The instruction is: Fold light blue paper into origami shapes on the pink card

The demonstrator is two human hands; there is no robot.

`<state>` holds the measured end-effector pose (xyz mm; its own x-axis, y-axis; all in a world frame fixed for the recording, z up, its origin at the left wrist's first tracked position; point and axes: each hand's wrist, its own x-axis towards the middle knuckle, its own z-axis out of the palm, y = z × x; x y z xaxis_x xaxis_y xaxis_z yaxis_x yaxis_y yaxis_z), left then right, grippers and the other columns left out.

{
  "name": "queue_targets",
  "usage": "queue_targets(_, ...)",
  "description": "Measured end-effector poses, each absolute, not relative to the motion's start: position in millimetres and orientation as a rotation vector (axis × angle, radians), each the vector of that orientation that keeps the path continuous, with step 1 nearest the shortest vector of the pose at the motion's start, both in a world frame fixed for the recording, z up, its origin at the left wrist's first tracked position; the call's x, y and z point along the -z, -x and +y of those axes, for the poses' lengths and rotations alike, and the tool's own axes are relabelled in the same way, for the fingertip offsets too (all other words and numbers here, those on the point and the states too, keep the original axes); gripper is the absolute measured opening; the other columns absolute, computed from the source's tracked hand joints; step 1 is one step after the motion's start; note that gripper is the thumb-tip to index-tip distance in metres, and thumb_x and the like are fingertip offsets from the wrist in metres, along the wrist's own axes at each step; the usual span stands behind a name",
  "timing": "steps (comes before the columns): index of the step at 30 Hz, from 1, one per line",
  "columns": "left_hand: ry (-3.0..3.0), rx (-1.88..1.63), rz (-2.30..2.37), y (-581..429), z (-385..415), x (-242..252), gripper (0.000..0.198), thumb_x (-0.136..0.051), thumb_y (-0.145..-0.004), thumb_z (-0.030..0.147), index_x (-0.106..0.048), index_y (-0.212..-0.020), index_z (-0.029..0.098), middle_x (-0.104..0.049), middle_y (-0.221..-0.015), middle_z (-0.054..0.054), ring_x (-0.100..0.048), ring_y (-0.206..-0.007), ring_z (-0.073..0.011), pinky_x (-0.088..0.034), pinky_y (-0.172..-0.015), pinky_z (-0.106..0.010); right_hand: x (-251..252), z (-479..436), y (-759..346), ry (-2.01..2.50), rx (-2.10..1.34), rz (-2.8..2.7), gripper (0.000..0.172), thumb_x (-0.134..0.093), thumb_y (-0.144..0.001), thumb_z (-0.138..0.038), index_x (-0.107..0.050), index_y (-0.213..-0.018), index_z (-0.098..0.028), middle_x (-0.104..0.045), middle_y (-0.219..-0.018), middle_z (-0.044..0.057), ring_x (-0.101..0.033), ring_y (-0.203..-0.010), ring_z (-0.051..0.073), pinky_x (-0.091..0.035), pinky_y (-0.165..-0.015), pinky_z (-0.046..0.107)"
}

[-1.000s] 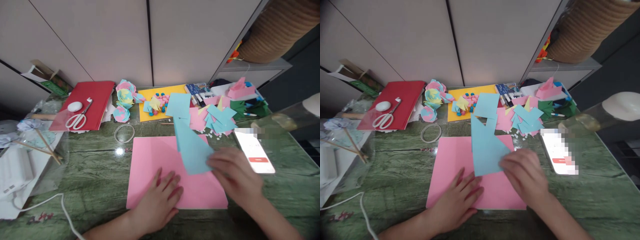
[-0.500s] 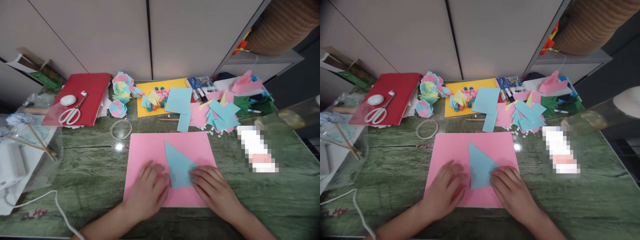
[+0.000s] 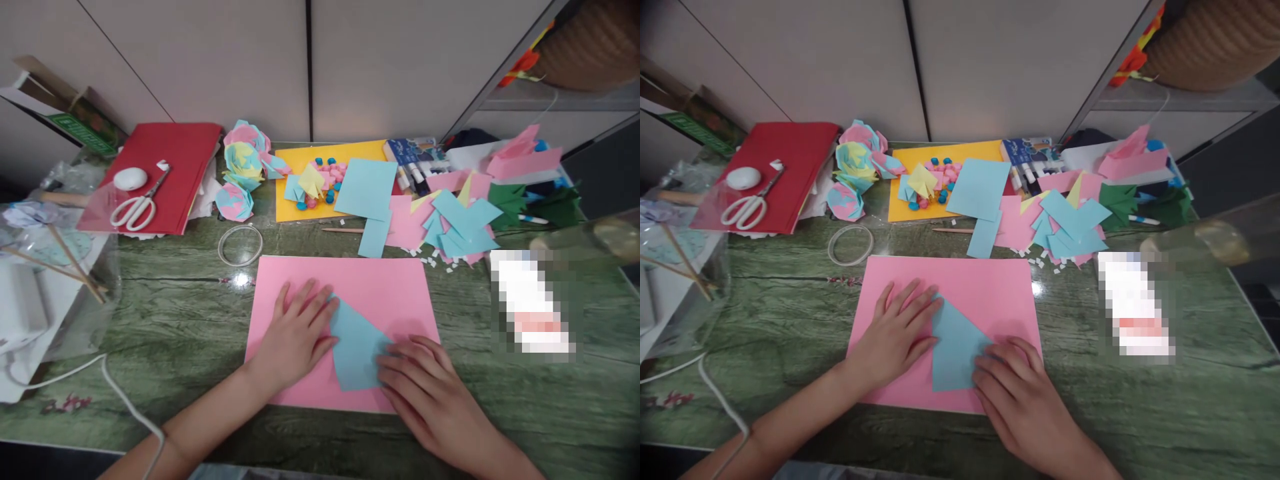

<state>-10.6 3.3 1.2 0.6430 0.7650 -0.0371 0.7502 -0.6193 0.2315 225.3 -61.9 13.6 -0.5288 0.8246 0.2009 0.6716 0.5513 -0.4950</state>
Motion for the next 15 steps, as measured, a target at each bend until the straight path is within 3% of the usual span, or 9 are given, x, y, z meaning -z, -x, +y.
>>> queue_targets(6, -2.602, -0.115, 1.283, 10, 1, -1, 0.053, -0.037, -0.086, 0.048, -0.035, -0.133, 0.023, -0.027, -0.144, -0.002, -0.013, -0.133, -0.0308, -0.002, -0.105, -0.059, -11, -69, -219, 1.257, -0.216, -2.262, 0.025, -0.048, -0.083, -0.009, -0.061, -0.101, -0.019, -0.064, -0.098, 0.005, -0.051, -0.098, 0.021, -0.036, -0.088, 0.041)
queue_targets(10, -2.589, -0.121, 1.283, 10, -1, 1, 0.059, -0.040, -0.084, 0.051, -0.033, -0.135, 0.021, -0.024, -0.145, -0.004, -0.011, -0.133, -0.0324, -0.001, -0.104, -0.059, -4, -80, -211, 1.344, 0.000, -2.253, 0.030, -0.044, -0.084, -0.007, -0.065, -0.099, -0.023, -0.061, -0.076, 0.003, -0.053, -0.078, 0.016, -0.039, -0.074, 0.033)
queue_targets(15, -2.599, -0.130, 1.260, 10, -1, 2, 0.060, -0.040, -0.084, 0.050, -0.032, -0.135, 0.021, -0.028, -0.143, -0.003, -0.013, -0.133, -0.0316, 0.001, -0.105, -0.058, 0, -84, -204, 1.428, 0.249, -2.121, 0.029, -0.060, -0.075, -0.010, -0.065, -0.093, -0.033, -0.059, -0.072, -0.001, -0.052, -0.067, 0.013, -0.039, -0.066, 0.029)
